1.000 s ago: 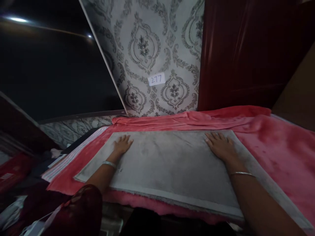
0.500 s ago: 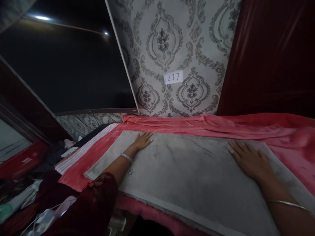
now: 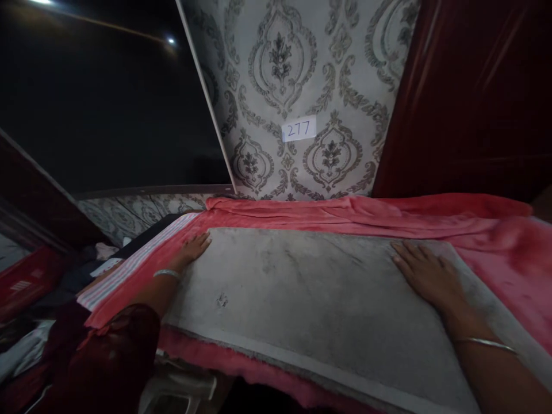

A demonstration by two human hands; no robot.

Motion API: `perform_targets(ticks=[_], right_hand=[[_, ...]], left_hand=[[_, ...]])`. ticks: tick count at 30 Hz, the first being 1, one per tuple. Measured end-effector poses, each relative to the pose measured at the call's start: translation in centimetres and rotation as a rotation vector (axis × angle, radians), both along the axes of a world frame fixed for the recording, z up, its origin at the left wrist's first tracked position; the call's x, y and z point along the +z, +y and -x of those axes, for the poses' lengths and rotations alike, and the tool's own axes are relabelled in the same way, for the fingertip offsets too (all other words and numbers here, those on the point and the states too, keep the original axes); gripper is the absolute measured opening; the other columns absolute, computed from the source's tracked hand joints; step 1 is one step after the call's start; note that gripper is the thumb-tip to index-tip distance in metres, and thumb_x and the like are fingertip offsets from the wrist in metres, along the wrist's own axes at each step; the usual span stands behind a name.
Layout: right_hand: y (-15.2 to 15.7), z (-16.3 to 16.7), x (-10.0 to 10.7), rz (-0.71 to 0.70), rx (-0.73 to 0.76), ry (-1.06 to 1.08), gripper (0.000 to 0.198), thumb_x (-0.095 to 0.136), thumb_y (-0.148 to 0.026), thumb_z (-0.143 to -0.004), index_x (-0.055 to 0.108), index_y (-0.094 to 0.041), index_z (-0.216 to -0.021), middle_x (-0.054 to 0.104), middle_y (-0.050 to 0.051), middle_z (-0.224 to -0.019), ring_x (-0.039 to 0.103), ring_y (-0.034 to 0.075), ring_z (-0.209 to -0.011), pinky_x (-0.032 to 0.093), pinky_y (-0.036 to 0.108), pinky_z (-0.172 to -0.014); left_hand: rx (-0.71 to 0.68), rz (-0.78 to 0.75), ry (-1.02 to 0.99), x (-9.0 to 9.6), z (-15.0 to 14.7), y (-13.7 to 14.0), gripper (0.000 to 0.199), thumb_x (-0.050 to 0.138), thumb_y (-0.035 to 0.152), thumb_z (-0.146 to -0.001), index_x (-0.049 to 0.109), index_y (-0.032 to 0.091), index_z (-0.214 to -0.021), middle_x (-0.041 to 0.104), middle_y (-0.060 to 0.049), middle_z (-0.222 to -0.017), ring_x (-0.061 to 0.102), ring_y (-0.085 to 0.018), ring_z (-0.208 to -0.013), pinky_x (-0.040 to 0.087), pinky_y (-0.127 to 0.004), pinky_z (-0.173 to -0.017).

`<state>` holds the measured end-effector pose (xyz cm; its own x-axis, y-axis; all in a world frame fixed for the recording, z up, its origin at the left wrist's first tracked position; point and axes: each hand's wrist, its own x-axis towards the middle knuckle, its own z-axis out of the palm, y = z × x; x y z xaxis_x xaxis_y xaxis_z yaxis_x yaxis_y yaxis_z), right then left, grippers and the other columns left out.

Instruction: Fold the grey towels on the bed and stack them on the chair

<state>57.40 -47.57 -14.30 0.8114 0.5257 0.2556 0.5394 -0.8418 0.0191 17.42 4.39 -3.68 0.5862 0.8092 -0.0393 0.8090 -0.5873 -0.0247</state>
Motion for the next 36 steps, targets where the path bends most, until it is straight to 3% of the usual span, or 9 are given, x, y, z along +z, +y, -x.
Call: perform_targets(ticks=[4,7,12,16,20,23,26,31,36], right_hand=[[0.0,1.0,1.7,-0.014,0.034,0.135,0.069,0.016,-0.046,-0.098,0.037,-0.024,-0.159,0.031,0.009,-0.165,0.029,0.028,-0.15,0.025,0.053,-0.118],[0.4,2.2,3.7,-0.039,0.024,0.186,0.066,0.019,-0.044,-0.099,0.039,-0.023,-0.158,0.032,0.01,-0.164,0.029,0.03,-0.15,0.026,0.056,-0.119],[5.0,6.5,8.4,-0.071,-0.014,0.271,0.066,0.019,-0.039,-0.102,0.041,-0.007,-0.155,0.036,0.028,-0.158,0.038,0.046,-0.142,0.04,0.071,-0.102],[10.1,9.4,9.5,-0.086,0.125,0.227,0.057,0.029,-0.042,-0.103,0.042,-0.024,-0.156,0.03,0.009,-0.165,0.025,0.032,-0.152,0.029,0.057,-0.119],[11.4,9.2,8.1,-0.086,0.167,0.228,0.058,0.031,-0.05,-0.104,0.038,-0.028,-0.158,0.028,0.008,-0.166,0.025,0.031,-0.152,0.022,0.06,-0.12],[9.8,8.3,7.4,-0.086,0.152,0.227,0.057,0.031,-0.055,-0.104,0.039,-0.033,-0.156,0.03,0.002,-0.166,0.025,0.025,-0.152,0.021,0.051,-0.122],[6.9,7.2,7.3,-0.099,0.025,0.21,0.06,0.028,-0.057,-0.104,0.039,-0.03,-0.157,0.029,0.006,-0.166,0.025,0.028,-0.152,0.019,0.056,-0.121],[-0.3,6.5,6.7,-0.1,-0.248,0.226,0.063,0.024,-0.054,-0.105,0.033,-0.024,-0.16,0.022,0.013,-0.167,0.021,0.037,-0.152,0.021,0.067,-0.116],[-7.1,8.0,5.0,-0.026,-0.316,0.273,0.066,0.024,-0.06,-0.103,0.026,-0.031,-0.162,0.018,0.008,-0.169,0.019,0.034,-0.153,0.024,0.062,-0.117]], left_hand=[[-0.074,-0.046,-0.021,0.6,-2.2,-3.5,0.062,0.03,0.048,-0.103,0.036,0.016,-0.156,0.024,-0.019,-0.166,0.02,-0.038,-0.154,0.021,-0.066,-0.119],[-0.322,0.009,-0.038,0.6,-5.8,-7.9,0.058,0.027,0.049,-0.104,0.027,0.03,-0.159,0.021,-0.004,-0.169,0.016,-0.022,-0.156,0.018,-0.049,-0.125],[-0.718,0.155,-0.085,1.0,-13.2,-15.6,0.064,0.031,0.052,-0.102,0.023,0.028,-0.161,0.017,-0.007,-0.17,0.014,-0.023,-0.157,0.011,-0.052,-0.126],[-0.738,0.08,-0.087,-0.4,-16.6,-19.6,0.065,0.033,0.053,-0.101,0.027,0.026,-0.16,0.022,-0.01,-0.168,0.018,-0.027,-0.156,0.016,-0.054,-0.125],[-0.695,-0.078,-0.071,-2.5,-17.4,-20.7,0.062,0.031,0.052,-0.101,0.035,0.028,-0.158,0.028,-0.011,-0.166,0.023,-0.033,-0.154,0.021,-0.06,-0.122],[-0.713,-0.109,-0.054,-2.8,-17.7,-20.5,0.062,0.029,0.051,-0.102,0.034,0.027,-0.159,0.027,-0.011,-0.167,0.024,-0.035,-0.153,0.023,-0.059,-0.121],[-0.716,-0.126,-0.04,-2.5,-17.9,-20.6,0.062,0.028,0.048,-0.102,0.033,0.025,-0.159,0.027,-0.011,-0.167,0.024,-0.035,-0.153,0.023,-0.059,-0.121],[-0.715,-0.148,-0.041,-2.4,-18.1,-20.6,0.061,0.029,0.047,-0.101,0.034,0.027,-0.158,0.029,-0.011,-0.166,0.026,-0.035,-0.153,0.025,-0.059,-0.12],[-0.738,-0.169,-0.075,-2.6,-18.1,-20.7,0.06,0.029,0.047,-0.101,0.037,0.028,-0.157,0.034,-0.01,-0.164,0.029,-0.035,-0.151,0.027,-0.059,-0.119]])
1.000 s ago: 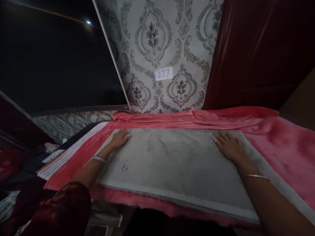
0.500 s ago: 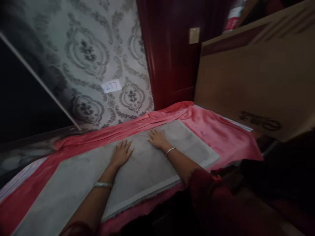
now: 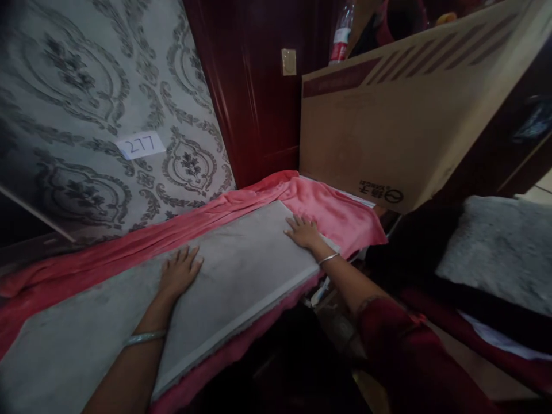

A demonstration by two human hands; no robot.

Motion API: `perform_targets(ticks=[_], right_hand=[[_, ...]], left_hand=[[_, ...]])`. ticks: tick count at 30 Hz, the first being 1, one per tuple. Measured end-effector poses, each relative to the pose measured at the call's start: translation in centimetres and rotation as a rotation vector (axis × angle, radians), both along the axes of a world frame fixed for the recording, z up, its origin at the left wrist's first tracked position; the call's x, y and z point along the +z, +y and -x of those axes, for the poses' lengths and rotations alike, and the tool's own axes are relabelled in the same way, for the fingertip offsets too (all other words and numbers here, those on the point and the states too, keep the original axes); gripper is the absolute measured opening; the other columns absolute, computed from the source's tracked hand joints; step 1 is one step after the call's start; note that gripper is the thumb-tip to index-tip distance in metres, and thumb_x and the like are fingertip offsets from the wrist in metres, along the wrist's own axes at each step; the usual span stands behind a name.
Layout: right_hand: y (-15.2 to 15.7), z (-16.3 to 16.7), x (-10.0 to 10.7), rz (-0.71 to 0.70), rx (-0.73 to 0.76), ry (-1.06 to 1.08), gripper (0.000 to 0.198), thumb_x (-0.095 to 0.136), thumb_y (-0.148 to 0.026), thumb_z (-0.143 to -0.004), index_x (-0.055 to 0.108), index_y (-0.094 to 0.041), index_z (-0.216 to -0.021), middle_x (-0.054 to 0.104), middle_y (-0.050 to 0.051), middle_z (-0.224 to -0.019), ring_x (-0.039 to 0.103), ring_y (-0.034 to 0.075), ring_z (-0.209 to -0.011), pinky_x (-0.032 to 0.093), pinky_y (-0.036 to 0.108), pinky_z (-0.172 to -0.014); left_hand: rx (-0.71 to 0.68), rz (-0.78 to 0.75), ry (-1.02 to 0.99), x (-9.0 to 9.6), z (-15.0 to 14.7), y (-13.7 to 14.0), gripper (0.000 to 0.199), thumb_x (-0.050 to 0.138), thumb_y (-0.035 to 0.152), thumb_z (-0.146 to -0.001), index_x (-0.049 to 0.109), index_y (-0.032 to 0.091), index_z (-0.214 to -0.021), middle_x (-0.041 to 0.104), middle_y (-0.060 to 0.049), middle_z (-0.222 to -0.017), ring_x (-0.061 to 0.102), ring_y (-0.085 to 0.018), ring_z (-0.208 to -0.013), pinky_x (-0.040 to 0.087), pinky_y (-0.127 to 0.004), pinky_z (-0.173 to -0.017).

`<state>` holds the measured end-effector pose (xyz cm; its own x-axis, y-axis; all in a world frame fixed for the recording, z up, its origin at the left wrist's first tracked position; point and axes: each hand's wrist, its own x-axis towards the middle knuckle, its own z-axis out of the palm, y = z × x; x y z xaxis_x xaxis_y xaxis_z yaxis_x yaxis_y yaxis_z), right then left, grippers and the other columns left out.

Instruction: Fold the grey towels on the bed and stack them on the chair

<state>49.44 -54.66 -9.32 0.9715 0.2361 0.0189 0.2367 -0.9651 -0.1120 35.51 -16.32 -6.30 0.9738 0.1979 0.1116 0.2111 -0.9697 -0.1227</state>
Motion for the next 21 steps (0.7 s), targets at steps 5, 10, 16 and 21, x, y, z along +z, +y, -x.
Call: perform_targets(ticks=[5,10,16,21], right_hand=[[-4.0,2.3,-0.6,-0.02,0.015,0.022,0.07,0.019,-0.062,-0.103,0.025,-0.025,-0.163,0.022,0.012,-0.168,0.022,0.032,-0.153,0.022,0.057,-0.12],[-5.8,4.2,-0.5,-0.027,0.019,0.012,0.068,0.018,-0.056,-0.104,0.027,-0.023,-0.162,0.027,0.01,-0.166,0.024,0.03,-0.153,0.024,0.054,-0.12],[-7.2,5.3,-1.3,-0.046,0.028,-0.056,0.063,0.022,-0.05,-0.105,0.031,-0.022,-0.161,0.032,0.009,-0.164,0.029,0.029,-0.151,0.027,0.049,-0.119],[-8.1,5.8,-1.8,-0.129,0.045,-0.141,0.056,0.032,-0.043,-0.105,0.043,-0.02,-0.155,0.046,0.009,-0.157,0.041,0.027,-0.143,0.031,0.044,-0.117]], left_hand=[[-0.034,0.043,-0.044,-0.3,0.0,-0.1,0.058,0.027,0.047,-0.101,0.038,0.031,-0.156,0.045,-0.011,-0.158,0.033,-0.035,-0.149,0.029,-0.063,-0.117],[-0.031,0.087,-0.088,-0.5,0.0,0.0,0.058,0.024,0.049,-0.102,0.042,0.032,-0.154,0.048,-0.012,-0.155,0.041,-0.036,-0.142,0.031,-0.062,-0.115],[-0.074,0.117,-0.125,-0.4,0.4,0.2,0.056,0.028,0.046,-0.101,0.05,0.028,-0.149,0.054,-0.01,-0.149,0.041,-0.034,-0.142,0.032,-0.056,-0.116],[-0.194,0.157,-0.201,-0.8,0.3,0.8,0.051,0.032,0.042,-0.099,0.061,0.023,-0.137,0.063,-0.01,-0.139,0.046,-0.029,-0.139,0.033,-0.049,-0.118]])
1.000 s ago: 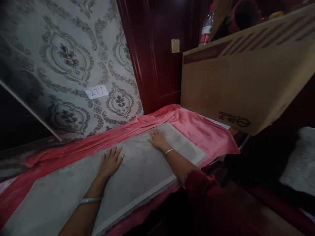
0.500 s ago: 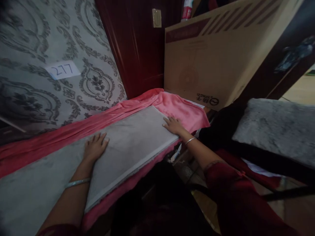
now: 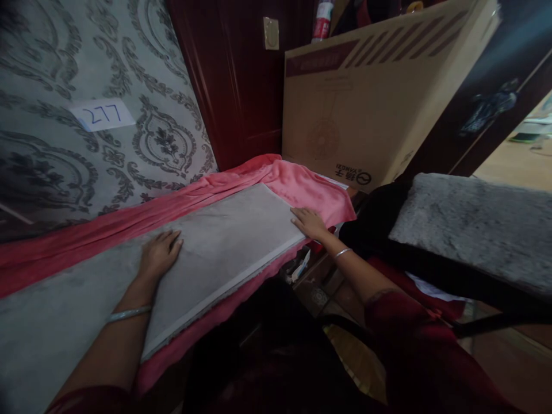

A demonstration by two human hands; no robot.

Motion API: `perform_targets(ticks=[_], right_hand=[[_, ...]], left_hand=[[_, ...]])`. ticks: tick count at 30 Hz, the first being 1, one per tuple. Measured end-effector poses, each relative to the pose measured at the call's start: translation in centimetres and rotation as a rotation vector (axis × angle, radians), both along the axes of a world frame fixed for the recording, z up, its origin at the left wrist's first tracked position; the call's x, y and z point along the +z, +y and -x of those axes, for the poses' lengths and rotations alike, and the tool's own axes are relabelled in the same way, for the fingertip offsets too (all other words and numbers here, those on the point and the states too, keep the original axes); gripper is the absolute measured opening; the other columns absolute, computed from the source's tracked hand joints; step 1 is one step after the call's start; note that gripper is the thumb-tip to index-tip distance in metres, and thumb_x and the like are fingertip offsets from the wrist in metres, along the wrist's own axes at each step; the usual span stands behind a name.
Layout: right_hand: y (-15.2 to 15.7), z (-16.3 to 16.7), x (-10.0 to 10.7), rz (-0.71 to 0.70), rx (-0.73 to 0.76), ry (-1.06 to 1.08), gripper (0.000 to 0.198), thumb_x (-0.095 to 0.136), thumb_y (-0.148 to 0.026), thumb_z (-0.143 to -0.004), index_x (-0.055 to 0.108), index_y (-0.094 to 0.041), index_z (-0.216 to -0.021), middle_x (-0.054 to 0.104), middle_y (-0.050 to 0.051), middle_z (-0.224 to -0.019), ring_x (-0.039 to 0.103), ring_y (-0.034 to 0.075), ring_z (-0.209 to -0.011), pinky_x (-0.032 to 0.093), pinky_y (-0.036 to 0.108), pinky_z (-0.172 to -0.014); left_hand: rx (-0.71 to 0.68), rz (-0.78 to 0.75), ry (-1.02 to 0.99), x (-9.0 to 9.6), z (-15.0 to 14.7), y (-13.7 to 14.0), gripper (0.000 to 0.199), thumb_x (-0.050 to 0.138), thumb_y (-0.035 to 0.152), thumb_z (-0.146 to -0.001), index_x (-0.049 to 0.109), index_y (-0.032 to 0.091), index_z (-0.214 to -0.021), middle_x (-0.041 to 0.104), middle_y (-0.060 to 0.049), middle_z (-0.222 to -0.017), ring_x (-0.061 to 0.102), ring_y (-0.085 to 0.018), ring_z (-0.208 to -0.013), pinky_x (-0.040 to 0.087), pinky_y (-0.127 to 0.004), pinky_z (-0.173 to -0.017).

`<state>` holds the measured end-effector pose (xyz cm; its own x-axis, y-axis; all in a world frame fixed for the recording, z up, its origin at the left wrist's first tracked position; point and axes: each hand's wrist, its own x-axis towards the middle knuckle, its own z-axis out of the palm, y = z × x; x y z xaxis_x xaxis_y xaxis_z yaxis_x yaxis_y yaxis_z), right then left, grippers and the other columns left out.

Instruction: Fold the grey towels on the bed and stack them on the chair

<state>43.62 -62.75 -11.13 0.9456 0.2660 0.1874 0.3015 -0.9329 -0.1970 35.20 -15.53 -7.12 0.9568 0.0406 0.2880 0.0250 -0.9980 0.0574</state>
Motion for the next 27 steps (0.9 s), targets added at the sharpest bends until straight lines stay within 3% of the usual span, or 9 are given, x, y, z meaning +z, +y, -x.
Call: perform_targets(ticks=[5,9,14,20,23,27], right_hand=[[-1.0,0.2,0.8,-0.078,-0.081,-0.046,0.048,0.045,-0.03,-0.098,0.061,-0.012,-0.14,0.067,0.014,-0.131,0.06,0.026,-0.118,0.043,0.037,-0.104],[-1.6,0.7,1.3,-0.11,-0.197,-0.053,0.038,0.047,-0.029,-0.096,0.074,-0.017,-0.12,0.073,0.013,-0.117,0.063,0.027,-0.109,0.047,0.035,-0.091],[-1.7,0.8,1.7,-0.145,-0.294,0.014,0.03,0.054,-0.03,-0.094,0.075,-0.017,-0.111,0.075,0.01,-0.107,0.066,0.02,-0.094,0.046,0.026,-0.075],[-1.4,0.3,2.6,-0.174,-0.372,0.095,0.023,0.059,-0.032,-0.093,0.072,-0.017,-0.104,0.075,0.006,-0.096,0.065,0.016,-0.08,0.04,0.023,-0.061],[-1.3,0.3,2.8,-0.17,-0.387,0.089,0.022,0.062,-0.033,-0.092,0.072,-0.016,-0.101,0.075,0.008,-0.097,0.065,0.018,-0.083,0.04,0.024,-0.064],[-1.2,0.4,2.8,-0.17,-0.399,0.065,0.022,0.063,-0.034,-0.09,0.071,-0.015,-0.1,0.074,0.01,-0.098,0.065,0.019,-0.084,0.04,0.025,-0.066]], left_hand=[[-0.273,0.021,-0.109,-0.2,-0.2,-1.8,0.044,0.041,0.039,-0.095,0.069,0.017,-0.121,0.068,-0.014,-0.129,0.058,-0.03,-0.125,0.043,-0.049,-0.112],[-0.565,0.049,-0.101,-0.2,1.1,-6.8,0.035,0.049,0.036,-0.093,0.07,0.021,-0.117,0.069,-0.012,-0.126,0.062,-0.028,-0.119,0.048,-0.048,-0.107],[-0.859,0.064,-0.03,-0.1,3.3,-12.8,0.038,0.056,0.037,-0.093,0.065,0.02,-0.126,0.062,-0.014,-0.136,0.056,-0.029,-0.126,0.046,-0.049,-0.107],[-0.876,0.004,0.063,1.2,4.1,-16.1,0.029,0.062,0.036,-0.09,0.064,0.018,-0.111,0.065,-0.012,-0.115,0.058,-0.028,-0.106,0.049,-0.045,-0.095],[-0.831,-0.132,0.103,1.5,4.4,-17.4,0.019,0.06,0.031,-0.091,0.063,0.017,-0.102,0.064,-0.012,-0.105,0.057,-0.029,-0.102,0.05,-0.044,-0.09],[-0.799,-0.322,0.162,1.9,4.8,-19.1,0.023,0.053,0.033,-0.095,0.061,0.014,-0.105,0.063,-0.014,-0.101,0.058,-0.031,-0.101,0.051,-0.043,-0.082]])
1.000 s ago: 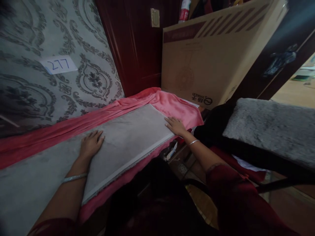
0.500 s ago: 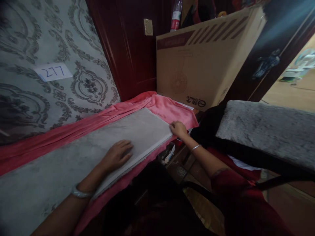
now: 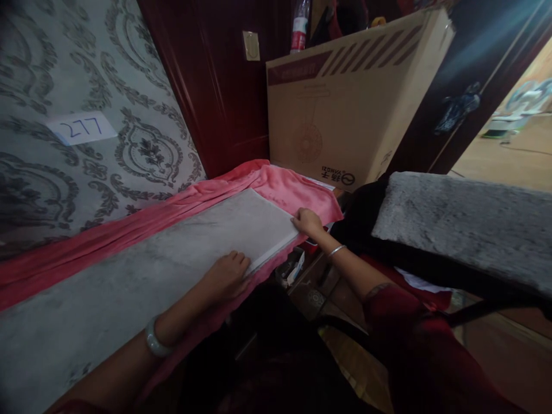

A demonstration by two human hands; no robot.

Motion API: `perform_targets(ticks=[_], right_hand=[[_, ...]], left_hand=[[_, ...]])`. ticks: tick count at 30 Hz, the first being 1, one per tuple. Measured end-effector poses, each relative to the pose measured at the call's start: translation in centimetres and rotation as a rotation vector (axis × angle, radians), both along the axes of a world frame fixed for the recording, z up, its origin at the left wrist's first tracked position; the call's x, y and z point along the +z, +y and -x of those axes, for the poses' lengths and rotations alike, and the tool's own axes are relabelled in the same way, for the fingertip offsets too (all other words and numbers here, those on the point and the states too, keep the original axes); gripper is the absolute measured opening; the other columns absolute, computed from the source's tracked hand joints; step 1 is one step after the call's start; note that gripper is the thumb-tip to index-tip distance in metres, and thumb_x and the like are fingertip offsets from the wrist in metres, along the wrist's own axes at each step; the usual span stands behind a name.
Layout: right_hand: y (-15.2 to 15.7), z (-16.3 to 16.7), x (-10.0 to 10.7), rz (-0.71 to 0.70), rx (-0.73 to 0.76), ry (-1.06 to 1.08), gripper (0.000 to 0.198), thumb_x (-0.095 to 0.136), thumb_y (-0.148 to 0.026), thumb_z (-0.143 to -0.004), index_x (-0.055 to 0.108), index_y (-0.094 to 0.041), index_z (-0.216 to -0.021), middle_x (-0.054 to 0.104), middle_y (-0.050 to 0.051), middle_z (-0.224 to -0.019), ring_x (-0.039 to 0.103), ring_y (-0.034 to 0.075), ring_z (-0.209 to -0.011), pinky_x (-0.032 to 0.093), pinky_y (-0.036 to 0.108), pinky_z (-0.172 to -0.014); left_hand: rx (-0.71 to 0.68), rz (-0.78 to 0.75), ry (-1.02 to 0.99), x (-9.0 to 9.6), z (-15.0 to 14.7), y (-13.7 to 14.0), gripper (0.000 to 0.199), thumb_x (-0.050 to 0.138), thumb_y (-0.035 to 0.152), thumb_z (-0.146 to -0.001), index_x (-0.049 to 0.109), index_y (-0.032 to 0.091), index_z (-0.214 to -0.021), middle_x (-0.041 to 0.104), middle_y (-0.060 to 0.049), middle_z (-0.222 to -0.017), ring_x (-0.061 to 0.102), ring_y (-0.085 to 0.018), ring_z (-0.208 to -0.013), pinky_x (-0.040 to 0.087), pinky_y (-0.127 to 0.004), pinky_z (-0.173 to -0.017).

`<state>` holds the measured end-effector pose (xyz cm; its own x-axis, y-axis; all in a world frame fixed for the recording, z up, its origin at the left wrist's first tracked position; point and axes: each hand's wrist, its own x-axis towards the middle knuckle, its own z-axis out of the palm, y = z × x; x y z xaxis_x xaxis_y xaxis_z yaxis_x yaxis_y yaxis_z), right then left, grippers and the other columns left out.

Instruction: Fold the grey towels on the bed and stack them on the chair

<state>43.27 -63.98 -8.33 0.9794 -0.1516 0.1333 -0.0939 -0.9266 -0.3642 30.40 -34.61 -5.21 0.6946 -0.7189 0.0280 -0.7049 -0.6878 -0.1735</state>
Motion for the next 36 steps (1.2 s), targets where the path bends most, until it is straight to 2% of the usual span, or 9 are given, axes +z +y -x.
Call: perform_targets(ticks=[6,11,18,23,26,29,31,33,36], right_hand=[[-0.2,-0.1,-0.4,-0.031,-0.005,-0.013,0.022,0.062,-0.035,-0.091,0.071,-0.016,-0.098,0.074,0.008,-0.093,0.063,0.017,-0.078,0.037,0.024,-0.062],[-0.7,-0.6,-0.5,-0.072,0.004,0.021,0.021,0.063,-0.034,-0.09,0.073,-0.015,-0.086,0.072,0.007,-0.082,0.061,0.015,-0.07,0.035,0.024,-0.057],[-1.3,-0.7,-0.6,-0.125,0.04,0.05,0.021,0.057,-0.028,-0.091,0.072,-0.015,-0.083,0.07,0.003,-0.074,0.057,0.011,-0.062,0.034,0.02,-0.054],[-1.3,-0.3,-0.4,-0.083,0.057,0.039,0.019,0.057,-0.027,-0.089,0.073,-0.015,-0.085,0.07,0.003,-0.075,0.059,0.013,-0.065,0.037,0.021,-0.055],[-0.8,-0.5,0.7,-0.035,0.072,0.008,0.021,0.055,-0.022,-0.089,0.074,-0.014,-0.092,0.073,0.008,-0.085,0.064,0.018,-0.077,0.044,0.023,-0.064],[1.7,-1.4,2.3,-0.004,0.147,-0.083,0.034,0.051,-0.021,-0.092,0.07,-0.013,-0.119,0.071,0.015,-0.117,0.065,0.024,-0.105,0.048,0.029,-0.086],[4.9,-2.3,3.4,-0.001,0.259,-0.129,0.045,0.052,-0.025,-0.094,0.061,-0.016,-0.136,0.062,0.015,-0.137,0.058,0.026,-0.122,0.044,0.033,-0.1],[8.8,-3.4,4.2,0.004,0.383,-0.143,0.055,0.054,-0.031,-0.094,0.051,-0.018,-0.147,0.052,0.013,-0.151,0.048,0.027,-0.136,0.038,0.036,-0.111],[14.6,-5.3,4.8,0.018,0.487,-0.123,0.066,0.053,-0.04,-0.096,0.039,-0.016,-0.156,0.036,0.014,-0.162,0.032,0.03,-0.148,0.027,0.045,-0.12]], left_hand=[[0.035,-0.089,0.026,0.6,-0.1,-0.8,0.017,0.046,0.021,-0.098,0.06,0.015,-0.105,0.065,-0.013,-0.099,0.061,-0.028,-0.097,0.051,-0.038,-0.076],[-0.063,-0.114,-0.033,-0.1,-0.5,-0.5,0.017,0.048,0.005,-0.09,0.06,0.016,-0.099,0.064,-0.011,-0.095,0.061,-0.026,-0.091,0.05,-0.036,-0.073],[-0.202,0.013,-0.09,-1.7,-0.8,0.0,0.012,0.05,0.007,-0.092,0.058,0.017,-0.093,0.061,-0.009,-0.09,0.058,-0.024,-0.086,0.049,-0.037,-0.073],[-0.144,0.163,0.064,-0.8,-1.0,0.5,0.008,0.052,0.019,-0.094,0.06,0.02,-0.092,0.063,-0.008,-0.094,0.059,-0.022,-0.09,0.05,-0.035,-0.077],[-0.043,0.306,0.122,0.6,-2.5,2.6,0.02,0.045,0.025,-0.097,0.064,0.021,-0.097,0.068,-0.007,-0.1,0.062,-0.02,-0.096,0.051,-0.036,-0.088],[0.249,0.32,0.005,1.8,-5.0,5.4,0.035,0.045,0.028,-0.097,0.062,0.018,-0.126,0.063,-0.015,-0.134,0.057,-0.028,-0.125,0.044,-0.047,-0.108],[0.504,0.259,-0.076,2.0,-6.4,7.1,0.051,0.048,0.034,-0.096,0.052,0.013,-0.143,0.045,-0.022,-0.154,0.042,-0.036,-0.143,0.034,-0.057,-0.116],[0.682,0.18,-0.107,1.6,-7.3,8.2,0.063,0.049,0.043,-0.097,0.043,0.013,-0.151,0.032,-0.024,-0.162,0.03,-0.041,-0.15,0.027,-0.064,-0.117],[0.752,0.097,-0.09,0.0,-7.6,8.9,0.065,0.046,0.049,-0.098,0.039,0.019,-0.156,0.029,-0.021,-0.164,0.026,-0.042,-0.151,0.026,-0.066,-0.116]])
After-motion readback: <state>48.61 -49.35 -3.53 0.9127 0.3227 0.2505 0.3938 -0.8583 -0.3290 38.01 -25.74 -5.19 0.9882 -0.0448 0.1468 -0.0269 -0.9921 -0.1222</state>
